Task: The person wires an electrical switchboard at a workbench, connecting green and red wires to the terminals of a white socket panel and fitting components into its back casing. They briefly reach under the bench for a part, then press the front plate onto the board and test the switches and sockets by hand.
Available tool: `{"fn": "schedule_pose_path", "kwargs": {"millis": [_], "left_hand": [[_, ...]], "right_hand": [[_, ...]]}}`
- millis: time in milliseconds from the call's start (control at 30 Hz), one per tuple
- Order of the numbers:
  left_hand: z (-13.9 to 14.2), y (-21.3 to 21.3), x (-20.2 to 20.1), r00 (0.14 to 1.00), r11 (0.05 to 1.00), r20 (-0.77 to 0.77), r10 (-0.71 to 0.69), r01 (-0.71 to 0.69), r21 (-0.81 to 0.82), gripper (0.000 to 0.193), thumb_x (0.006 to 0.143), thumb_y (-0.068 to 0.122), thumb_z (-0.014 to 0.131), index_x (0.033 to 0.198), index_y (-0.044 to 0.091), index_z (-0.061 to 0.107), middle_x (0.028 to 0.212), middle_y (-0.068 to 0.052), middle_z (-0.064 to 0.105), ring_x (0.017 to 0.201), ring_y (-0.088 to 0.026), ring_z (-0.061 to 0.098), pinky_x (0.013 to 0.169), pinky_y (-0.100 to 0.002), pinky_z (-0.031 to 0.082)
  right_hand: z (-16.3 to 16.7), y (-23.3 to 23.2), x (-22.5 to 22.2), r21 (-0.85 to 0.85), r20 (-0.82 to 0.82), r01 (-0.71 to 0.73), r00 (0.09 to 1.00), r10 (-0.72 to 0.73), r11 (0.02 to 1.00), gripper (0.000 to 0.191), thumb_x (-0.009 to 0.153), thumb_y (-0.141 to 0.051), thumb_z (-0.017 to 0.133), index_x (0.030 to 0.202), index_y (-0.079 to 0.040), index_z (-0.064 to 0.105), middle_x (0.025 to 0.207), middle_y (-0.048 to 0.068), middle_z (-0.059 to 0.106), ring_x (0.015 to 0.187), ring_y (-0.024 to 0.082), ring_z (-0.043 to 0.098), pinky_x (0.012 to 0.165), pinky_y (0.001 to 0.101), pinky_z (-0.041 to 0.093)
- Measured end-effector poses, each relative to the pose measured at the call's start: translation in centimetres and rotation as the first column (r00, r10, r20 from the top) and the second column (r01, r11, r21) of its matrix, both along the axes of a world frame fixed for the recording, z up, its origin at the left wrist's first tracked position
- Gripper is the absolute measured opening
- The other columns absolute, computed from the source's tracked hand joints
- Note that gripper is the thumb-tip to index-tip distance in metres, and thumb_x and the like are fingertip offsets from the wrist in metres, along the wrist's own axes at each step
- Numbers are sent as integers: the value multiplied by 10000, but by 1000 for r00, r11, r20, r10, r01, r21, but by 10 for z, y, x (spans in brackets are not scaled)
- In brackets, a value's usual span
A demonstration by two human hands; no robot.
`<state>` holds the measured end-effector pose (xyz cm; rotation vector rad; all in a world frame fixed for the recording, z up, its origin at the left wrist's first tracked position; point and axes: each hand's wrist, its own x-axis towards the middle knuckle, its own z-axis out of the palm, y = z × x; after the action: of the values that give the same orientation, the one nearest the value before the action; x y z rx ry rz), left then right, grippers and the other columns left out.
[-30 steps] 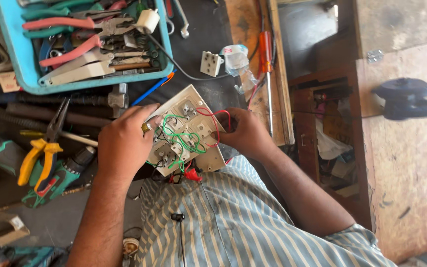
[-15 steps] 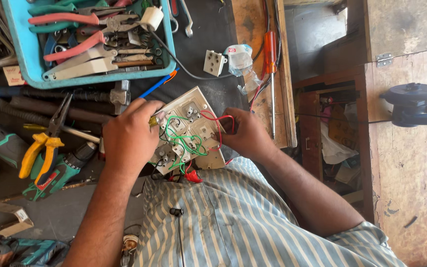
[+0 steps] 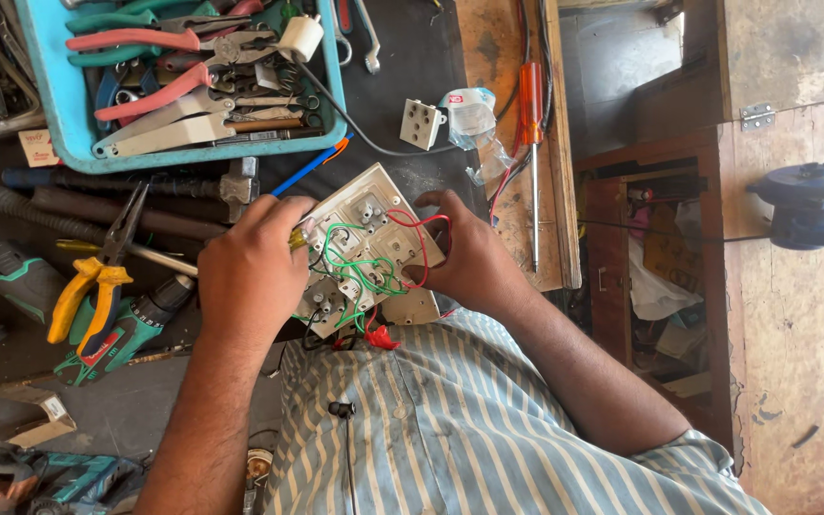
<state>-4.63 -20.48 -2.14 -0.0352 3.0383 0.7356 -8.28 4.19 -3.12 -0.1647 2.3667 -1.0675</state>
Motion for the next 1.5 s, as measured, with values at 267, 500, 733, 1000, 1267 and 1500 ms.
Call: {"fn": "schedule_pose_path", "kwargs": {"millis": [267,500,733,1000,1267,1500], "left_hand": [[-5,1,-3,996,990,-13,-84,82,-115,368,819,53,734,1182,111,739,1009,-88,698,724,-313,739,634,-427,604],[-5,0,-8,994,987,1,-113,112,-113,321,841,57,734,1161,79,736,998,-100,692,730,-308,745,630,-419,606],[4,-5,-10,992,995,80,-96,98,-18,462,774,74,763,1233,106,724,1049,-90,692,786,-346,724,663,-466,583],[6,-9,-13,987,956,-156,44,4,293,161,1010,167,760,1142,84,723,1143,-60,728,992,-283,746,827,-377,597],[-13,-16,-50,997,997,57,-60,62,-47,258,905,343,769,1032,118,765,973,-109,734,844,-363,705,696,-489,556],[13,-17,-41,971,989,191,-144,136,51,309,859,408,796,925,110,749,883,-80,722,796,-343,696,670,-471,542]], "right_hand": [[-13,-3,1,-18,-18,36,999,-37,999,887,708,-178,917,1445,-118,428,755,61,640,699,173,646,676,341,542],[-22,-5,2,-21,29,90,996,-89,996,864,703,-141,898,1437,-123,441,761,9,658,698,117,653,668,319,539],[-21,-6,-6,-57,91,57,995,-51,997,913,710,-155,875,1488,-132,397,913,49,710,845,136,712,792,314,564],[-39,22,-15,-311,110,-14,993,51,950,607,857,-245,823,1362,-17,575,1162,83,728,1041,141,697,917,317,570],[-60,-3,-26,-173,111,169,982,-151,970,402,935,-311,744,1213,-36,651,1016,68,761,917,128,705,821,302,570],[-45,-12,-12,-214,170,301,948,-268,929,318,910,-294,782,1040,-28,668,850,34,712,773,93,631,691,276,521]]}}
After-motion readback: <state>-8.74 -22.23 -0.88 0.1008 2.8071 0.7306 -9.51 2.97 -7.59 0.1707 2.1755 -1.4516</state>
